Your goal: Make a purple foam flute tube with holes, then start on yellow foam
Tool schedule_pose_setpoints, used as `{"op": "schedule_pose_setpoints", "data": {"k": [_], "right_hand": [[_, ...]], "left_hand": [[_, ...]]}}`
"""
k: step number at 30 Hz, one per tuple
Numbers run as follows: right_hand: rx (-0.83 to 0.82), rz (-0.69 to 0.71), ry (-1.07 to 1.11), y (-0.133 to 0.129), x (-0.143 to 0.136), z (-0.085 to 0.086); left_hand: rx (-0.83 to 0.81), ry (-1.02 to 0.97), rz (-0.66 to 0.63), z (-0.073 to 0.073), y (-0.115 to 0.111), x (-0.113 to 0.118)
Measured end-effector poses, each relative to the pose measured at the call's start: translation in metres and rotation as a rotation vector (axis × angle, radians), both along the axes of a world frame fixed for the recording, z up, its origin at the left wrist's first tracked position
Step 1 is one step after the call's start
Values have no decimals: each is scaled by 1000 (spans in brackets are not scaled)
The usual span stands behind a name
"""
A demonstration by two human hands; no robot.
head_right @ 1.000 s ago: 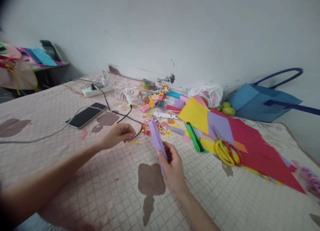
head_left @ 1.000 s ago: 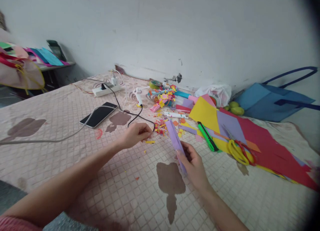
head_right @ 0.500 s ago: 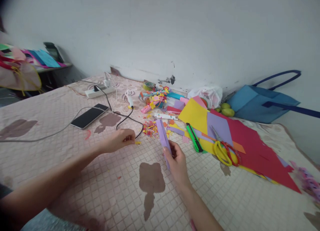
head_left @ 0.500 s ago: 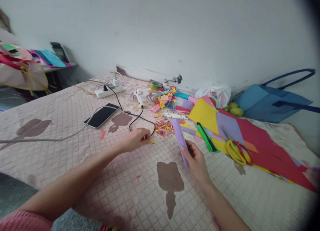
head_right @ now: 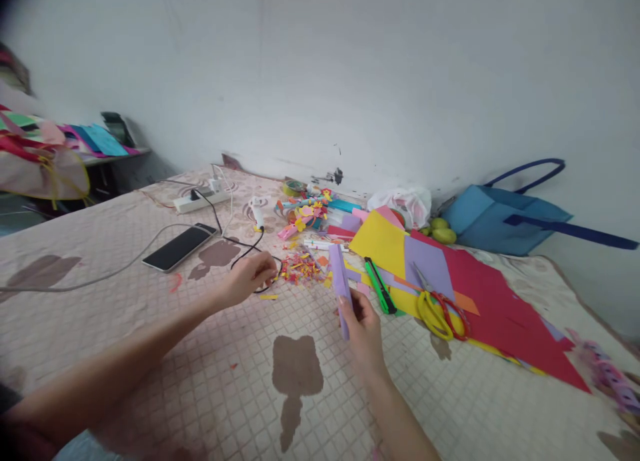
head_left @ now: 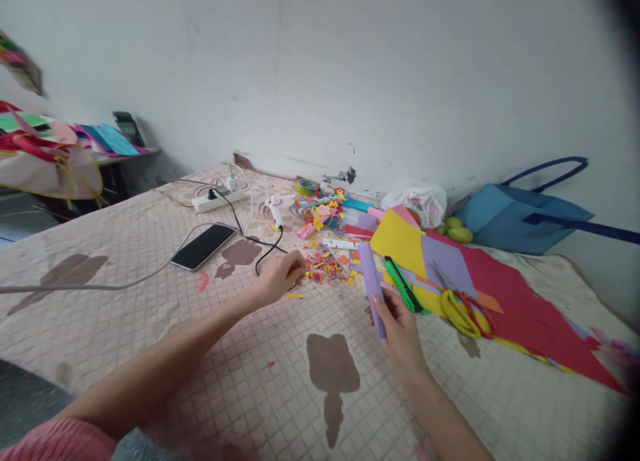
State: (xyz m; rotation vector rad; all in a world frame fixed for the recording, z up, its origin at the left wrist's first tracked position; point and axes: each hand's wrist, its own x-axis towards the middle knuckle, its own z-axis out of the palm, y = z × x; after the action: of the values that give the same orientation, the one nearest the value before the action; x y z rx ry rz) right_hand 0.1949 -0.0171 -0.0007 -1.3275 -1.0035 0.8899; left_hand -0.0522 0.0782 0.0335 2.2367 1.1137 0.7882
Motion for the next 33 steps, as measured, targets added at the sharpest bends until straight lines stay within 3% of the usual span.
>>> {"op": "schedule_pose_setpoints", "data": {"k": [3, 6, 9, 14, 16, 19, 21, 24, 27, 30, 33], "right_hand": [[27, -62, 45, 2, 4, 2], [62, -73, 11, 3, 7, 0], [68, -42, -59, 3, 9, -3], [70, -11, -109, -1, 0, -2], [78, 26, -119, -4, -8, 1], [86, 101, -112, -9, -20, 4], [83, 131, -107, -12, -25, 5], [76, 130, -102, -13, -26, 5], [70, 128, -109, -13, -26, 3], [58, 164, -114, -16, -29, 3], [38, 212, -112, -20, -35, 4]], "left_hand": [[41, -59, 0, 11, 25, 23], [83, -80, -81, 15, 49, 47], [92, -97, -104, 14, 56, 60], [40, -160, -97, 4, 26, 59], [-27, -205, -155, 1, 7, 58], [-380, -517, -282, -2, -12, 58], [-473, -596, -231, -3, -16, 56], [-467, -572, -98, -6, -15, 50], [-458, -532, -46, -7, -14, 44], [-524, -548, -90, -4, -22, 43], [-649, -697, -194, 0, -31, 46]]}}
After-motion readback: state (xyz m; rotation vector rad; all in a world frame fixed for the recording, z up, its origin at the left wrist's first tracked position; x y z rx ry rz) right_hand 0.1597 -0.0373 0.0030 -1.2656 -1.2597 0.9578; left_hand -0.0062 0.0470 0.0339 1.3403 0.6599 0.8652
